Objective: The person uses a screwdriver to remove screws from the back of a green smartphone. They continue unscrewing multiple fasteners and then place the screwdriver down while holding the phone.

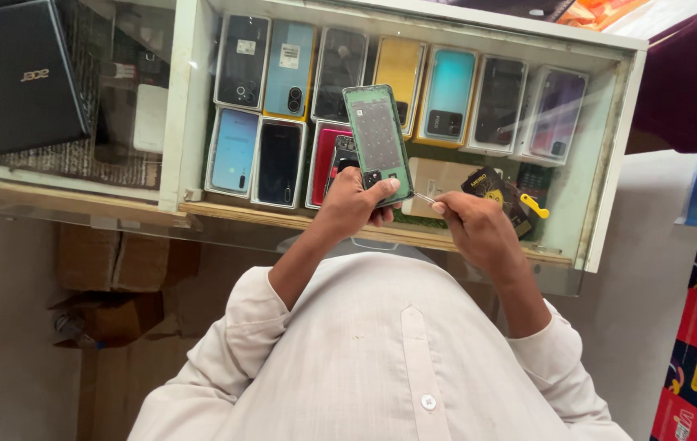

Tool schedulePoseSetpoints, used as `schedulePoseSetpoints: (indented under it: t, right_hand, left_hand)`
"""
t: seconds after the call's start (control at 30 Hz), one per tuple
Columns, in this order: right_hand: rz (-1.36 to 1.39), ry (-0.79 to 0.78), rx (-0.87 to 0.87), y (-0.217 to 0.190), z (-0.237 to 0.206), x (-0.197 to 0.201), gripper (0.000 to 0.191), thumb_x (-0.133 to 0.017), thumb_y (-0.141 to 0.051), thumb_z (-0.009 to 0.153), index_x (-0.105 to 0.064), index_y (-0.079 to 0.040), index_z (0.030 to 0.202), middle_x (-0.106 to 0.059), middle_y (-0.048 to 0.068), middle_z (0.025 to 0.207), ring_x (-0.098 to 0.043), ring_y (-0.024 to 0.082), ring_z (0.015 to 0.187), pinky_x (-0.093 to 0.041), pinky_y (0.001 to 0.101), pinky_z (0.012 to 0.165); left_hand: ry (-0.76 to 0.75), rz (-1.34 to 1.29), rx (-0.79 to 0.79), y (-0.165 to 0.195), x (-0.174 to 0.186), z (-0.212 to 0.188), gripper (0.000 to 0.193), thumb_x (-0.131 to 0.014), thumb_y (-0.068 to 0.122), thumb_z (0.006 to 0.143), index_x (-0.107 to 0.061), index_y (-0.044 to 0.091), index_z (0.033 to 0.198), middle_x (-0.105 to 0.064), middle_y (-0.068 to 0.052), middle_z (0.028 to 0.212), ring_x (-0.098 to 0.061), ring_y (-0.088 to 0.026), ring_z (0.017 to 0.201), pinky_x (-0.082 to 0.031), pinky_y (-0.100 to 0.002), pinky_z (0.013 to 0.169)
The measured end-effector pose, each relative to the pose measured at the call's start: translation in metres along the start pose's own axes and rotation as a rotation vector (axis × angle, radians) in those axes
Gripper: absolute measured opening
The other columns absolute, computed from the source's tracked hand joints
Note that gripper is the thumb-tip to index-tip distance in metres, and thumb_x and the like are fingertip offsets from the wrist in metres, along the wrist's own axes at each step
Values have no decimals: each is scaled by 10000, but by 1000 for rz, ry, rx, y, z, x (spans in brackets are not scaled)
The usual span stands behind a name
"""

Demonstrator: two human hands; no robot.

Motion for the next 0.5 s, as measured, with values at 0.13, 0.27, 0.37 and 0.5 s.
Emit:
schedulePoseSetpoints:
  t: [0.13,0.27,0.37,0.5]
  right_hand:
    - [125,-4,-178,4,-6,-5,173,-723,-117,952,-650,-13,1069,-689,115,789,-676,261,642,-520,379,603]
    - [65,156,-4,-13,-2,13,87,-732,-91,942,-683,-42,995,-709,102,852,-706,246,718,-541,360,644]
    - [-112,199,163,-25,-2,23,73,-734,-64,936,-695,-54,997,-703,85,867,-659,284,791,-528,389,714]
    - [-219,151,164,-21,-1,27,75,-752,-58,924,-704,-59,981,-661,76,825,-644,283,793,-516,400,720]
  left_hand:
    - [25,-6,3,1,0,-1,266,-651,227,990,-711,-21,916,-728,-59,741,-666,-96,572,-551,-249,497]
    - [47,42,-13,4,-4,-3,267,-645,228,990,-719,-19,917,-730,-60,739,-671,-95,580,-556,-248,507]
    - [33,33,-25,5,-9,-3,255,-640,223,994,-714,-12,925,-727,-61,744,-660,-90,581,-556,-246,511]
    - [24,85,-7,6,-14,-2,245,-637,193,977,-724,-25,906,-737,-66,734,-673,-101,564,-550,-252,493]
Point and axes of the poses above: each hand's wrist, its own z-axis towards the middle knuckle, its own x-axis out of the back of the hand, y = z × x, the point moved 7 cm from there along z, towards the middle knuckle
